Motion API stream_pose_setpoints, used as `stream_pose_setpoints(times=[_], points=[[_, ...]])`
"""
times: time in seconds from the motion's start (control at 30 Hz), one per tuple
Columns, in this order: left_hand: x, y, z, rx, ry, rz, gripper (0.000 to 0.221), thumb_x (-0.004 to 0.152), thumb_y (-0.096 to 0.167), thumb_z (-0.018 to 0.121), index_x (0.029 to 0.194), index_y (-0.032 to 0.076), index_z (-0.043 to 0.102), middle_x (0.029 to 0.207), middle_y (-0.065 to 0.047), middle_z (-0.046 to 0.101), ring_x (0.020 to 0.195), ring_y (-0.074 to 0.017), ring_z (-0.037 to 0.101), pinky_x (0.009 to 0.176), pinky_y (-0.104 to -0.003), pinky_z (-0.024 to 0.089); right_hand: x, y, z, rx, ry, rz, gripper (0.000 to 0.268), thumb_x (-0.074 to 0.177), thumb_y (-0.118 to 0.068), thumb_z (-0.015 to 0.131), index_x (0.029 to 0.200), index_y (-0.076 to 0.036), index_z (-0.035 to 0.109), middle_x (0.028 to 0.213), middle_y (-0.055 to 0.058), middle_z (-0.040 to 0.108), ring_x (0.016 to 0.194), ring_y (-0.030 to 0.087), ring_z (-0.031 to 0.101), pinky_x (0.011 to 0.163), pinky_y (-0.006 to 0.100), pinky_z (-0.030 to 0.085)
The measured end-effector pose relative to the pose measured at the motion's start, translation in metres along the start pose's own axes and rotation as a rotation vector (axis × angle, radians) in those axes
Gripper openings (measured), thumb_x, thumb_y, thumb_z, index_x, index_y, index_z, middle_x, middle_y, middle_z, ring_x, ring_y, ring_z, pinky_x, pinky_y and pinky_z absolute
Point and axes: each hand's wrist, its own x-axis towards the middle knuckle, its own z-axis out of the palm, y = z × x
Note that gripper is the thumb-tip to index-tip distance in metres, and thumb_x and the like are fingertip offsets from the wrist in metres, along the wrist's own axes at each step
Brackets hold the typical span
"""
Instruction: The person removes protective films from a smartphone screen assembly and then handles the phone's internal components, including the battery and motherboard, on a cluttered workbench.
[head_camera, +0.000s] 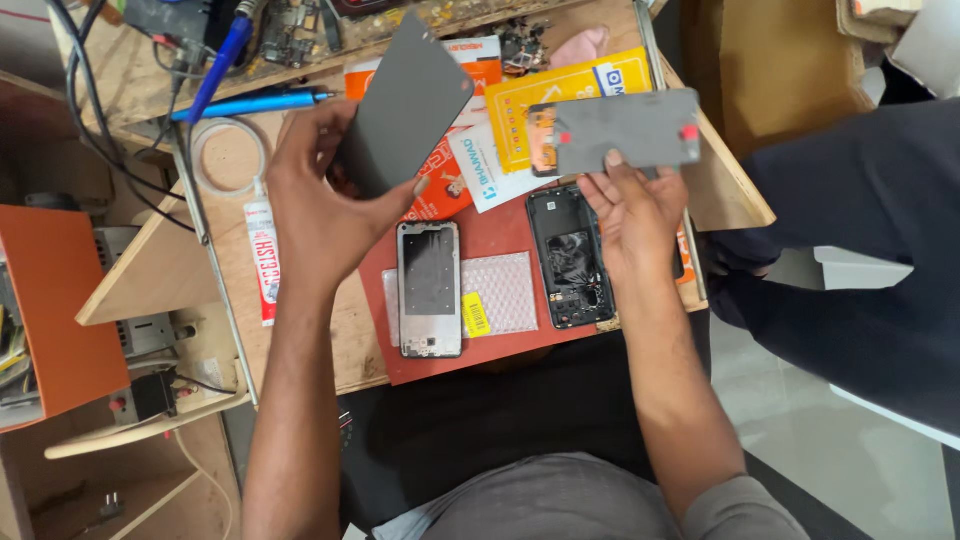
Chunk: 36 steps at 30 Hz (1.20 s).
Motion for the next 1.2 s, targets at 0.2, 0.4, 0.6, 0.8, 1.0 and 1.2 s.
stream_pose_setpoints(times=[0.2, 0.4, 0.6, 0.8, 1.0, 1.2], points=[[-0.045, -0.007, -0.024, -0.293, -0.002, 0.022, 0.066, 0.073, 0.002, 0.09, 0.131, -0.002, 0.059, 0.121, -0.008, 0.069, 0.11, -0.0135, 0.068, 0.094, -0.028, 0.058, 0.019, 0.008, 0.013, -0.134, -0.098, -0.035, 0.033, 0.098, 0.004, 0.067, 0.125, -0.002, 0.047, 0.11, 0.017, 0.069, 0.092, 0.026, 0.075, 0.082, 0.04, 0.068], [-0.08, -0.004, -0.04, -0.275, 0.004, 0.038, 0.07, 0.069, 0.001, 0.089, 0.132, -0.003, 0.058, 0.128, -0.008, 0.065, 0.12, -0.0158, 0.065, 0.109, -0.033, 0.055, -0.005, -0.014, 0.009, 0.076, -0.322, 0.156, 0.064, 0.095, 0.003, 0.058, 0.151, -0.009, 0.03, 0.135, 0.022, 0.061, 0.133, 0.036, 0.063, 0.111, 0.046, 0.052], [-0.094, 0.006, -0.037, -0.112, 0.027, 0.067, 0.072, 0.067, 0.004, 0.093, 0.13, -0.002, 0.059, 0.124, -0.009, 0.064, 0.119, -0.0177, 0.066, 0.111, -0.034, 0.053, -0.056, -0.049, 0.003, -0.111, -0.393, 0.135, 0.084, 0.095, -0.005, 0.055, 0.164, -0.01, 0.009, 0.157, 0.018, 0.049, 0.144, 0.037, 0.053, 0.114, 0.049, 0.045], [-0.1, 0.026, -0.001, -0.22, -0.055, 0.034, 0.07, 0.068, 0.007, 0.093, 0.131, 0.0, 0.061, 0.126, -0.007, 0.068, 0.118, -0.0181, 0.069, 0.109, -0.034, 0.055, -0.081, -0.038, 0.001, -0.274, -0.592, -0.004, 0.064, 0.103, -0.018, 0.066, 0.158, 0.007, 0.043, 0.151, 0.032, 0.055, 0.137, 0.039, 0.062, 0.116, 0.048, 0.05], [-0.109, 0.049, 0.039, -0.139, -0.052, 0.014, 0.068, 0.064, 0.018, 0.096, 0.121, 0.0, 0.063, 0.113, -0.011, 0.067, 0.104, -0.0214, 0.071, 0.094, -0.033, 0.059, -0.088, 0.005, -0.003, -0.113, -0.876, 0.031, 0.09, 0.086, -0.036, 0.088, 0.156, 0.002, 0.046, 0.165, 0.02, 0.05, 0.122, 0.024, 0.063, 0.092, 0.04, 0.057], [-0.117, 0.05, 0.051, -0.119, -0.041, 0.046, 0.069, 0.063, 0.017, 0.095, 0.123, 0.001, 0.064, 0.114, -0.011, 0.067, 0.106, -0.0213, 0.071, 0.093, -0.032, 0.059, -0.085, 0.022, -0.005, -0.036, -0.821, 0.094, 0.113, 0.078, -0.039, 0.094, 0.162, -0.008, 0.025, 0.166, 0.012, 0.04, 0.142, 0.026, 0.049, 0.102, 0.04, 0.051]])
